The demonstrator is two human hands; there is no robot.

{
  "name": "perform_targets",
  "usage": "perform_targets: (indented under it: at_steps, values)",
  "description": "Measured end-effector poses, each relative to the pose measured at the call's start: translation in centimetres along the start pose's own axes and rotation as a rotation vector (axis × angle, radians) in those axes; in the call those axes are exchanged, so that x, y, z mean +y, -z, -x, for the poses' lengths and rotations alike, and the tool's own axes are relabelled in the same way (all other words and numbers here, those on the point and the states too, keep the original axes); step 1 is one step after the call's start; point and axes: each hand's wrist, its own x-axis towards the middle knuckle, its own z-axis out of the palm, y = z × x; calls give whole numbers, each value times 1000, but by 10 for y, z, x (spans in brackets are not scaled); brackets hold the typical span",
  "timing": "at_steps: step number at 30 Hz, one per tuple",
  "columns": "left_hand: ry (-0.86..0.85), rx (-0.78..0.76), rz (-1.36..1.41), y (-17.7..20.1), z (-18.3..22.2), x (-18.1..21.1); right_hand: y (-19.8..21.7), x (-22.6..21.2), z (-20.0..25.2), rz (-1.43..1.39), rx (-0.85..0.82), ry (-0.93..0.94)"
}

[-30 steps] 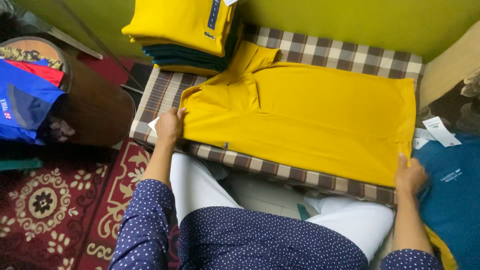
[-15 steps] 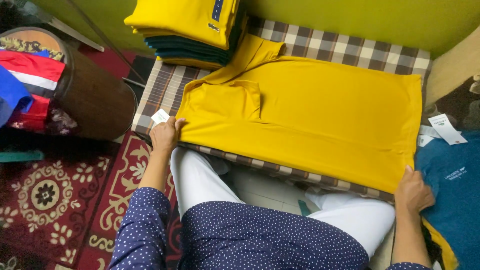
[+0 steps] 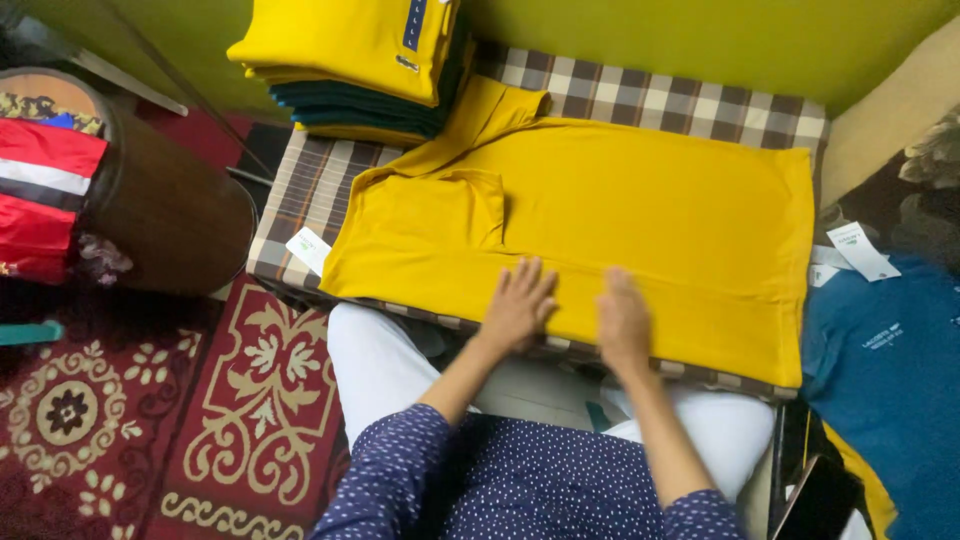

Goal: Folding a yellow polo shirt on a low table covered with a checkered cloth.

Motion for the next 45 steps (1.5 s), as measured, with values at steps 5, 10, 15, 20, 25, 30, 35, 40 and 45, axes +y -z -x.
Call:
perform_targets:
  at_steps: [5,10,15,20,25,30,35,40,45]
  values:
    - [261,-194,-97,44,1,-2,-11,38,16,240,-455,-31]
    - [622,-93,-234,88,26,-95,74,160,37,487,-359,-382]
    - [750,21,-223,84,38,-145,85,205,47,504,-239,-588]
    - [659,30,-272,52,14,-72,78,185,42,442,-236,-640]
    - [114,-327,-99,-26,-23,61,78,179,38,468,-261,-644]
    - [-90,-390,-124,-77,-56,100,86,125,22,403,-353,-625]
    - [-155,-410,-142,-56,-58,92,60,94,20,370,-545,-254]
    - [-159,-361,-160,-56,-63,88,44,102,-2,357,-420,-283]
    - [-151,-389,-100,-56,-52,87,65,118,16,426,-503,-167]
